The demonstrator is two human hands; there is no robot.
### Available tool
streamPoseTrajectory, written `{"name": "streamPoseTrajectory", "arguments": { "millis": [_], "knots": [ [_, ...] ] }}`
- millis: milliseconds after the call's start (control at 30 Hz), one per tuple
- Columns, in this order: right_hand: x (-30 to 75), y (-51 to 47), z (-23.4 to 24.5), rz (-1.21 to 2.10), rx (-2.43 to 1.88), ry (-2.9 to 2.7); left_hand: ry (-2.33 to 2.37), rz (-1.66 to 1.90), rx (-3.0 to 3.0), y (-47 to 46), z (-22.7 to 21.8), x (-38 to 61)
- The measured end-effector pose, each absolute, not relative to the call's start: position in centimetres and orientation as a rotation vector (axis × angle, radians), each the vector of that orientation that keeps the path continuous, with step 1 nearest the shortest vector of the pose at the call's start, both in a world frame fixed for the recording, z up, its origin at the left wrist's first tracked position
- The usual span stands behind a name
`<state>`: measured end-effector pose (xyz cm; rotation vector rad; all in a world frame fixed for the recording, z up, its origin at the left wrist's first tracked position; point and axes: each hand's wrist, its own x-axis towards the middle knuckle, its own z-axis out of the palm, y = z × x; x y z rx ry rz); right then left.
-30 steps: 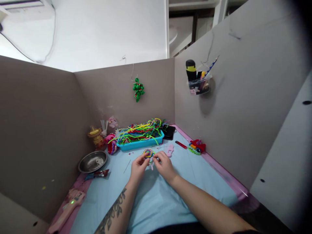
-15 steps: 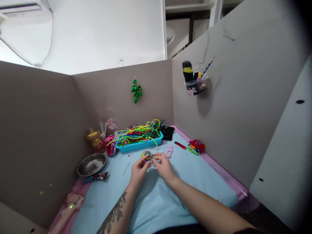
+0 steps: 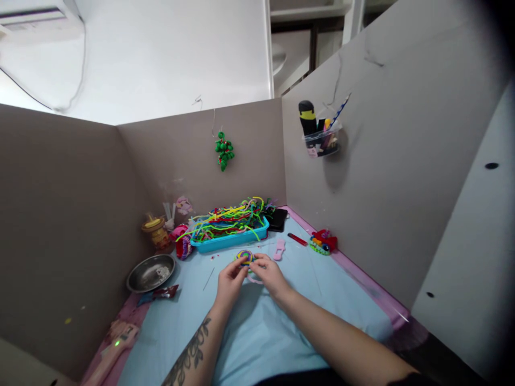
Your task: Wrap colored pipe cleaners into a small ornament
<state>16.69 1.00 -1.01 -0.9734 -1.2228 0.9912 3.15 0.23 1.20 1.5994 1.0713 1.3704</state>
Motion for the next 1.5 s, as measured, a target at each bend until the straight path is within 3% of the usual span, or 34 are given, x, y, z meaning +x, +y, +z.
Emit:
{"name": "streamPoseTrajectory", "arguments": {
  "millis": [467,733,867,1500],
  "knots": [
    [17.4,1.3,-0.1,1.09,-0.971,-1.265,0.923,1.205,1.467,0.5,1.4,2.5],
    [17.4,-0.9,1.2,0.264,-1.101,-1.699,1.049,1.363,1.372,0.8,1.7,2.3],
    [17.0,-1.7,1.5,0.069,-1.098,-1.869,1.11,1.407,1.334,0.7,2.0,2.4],
    [18.1,0.0,0.8,0.131,-1.148,-1.565,1.068,1.393,1.189,1.2,1.6,2.2]
  ]
}}
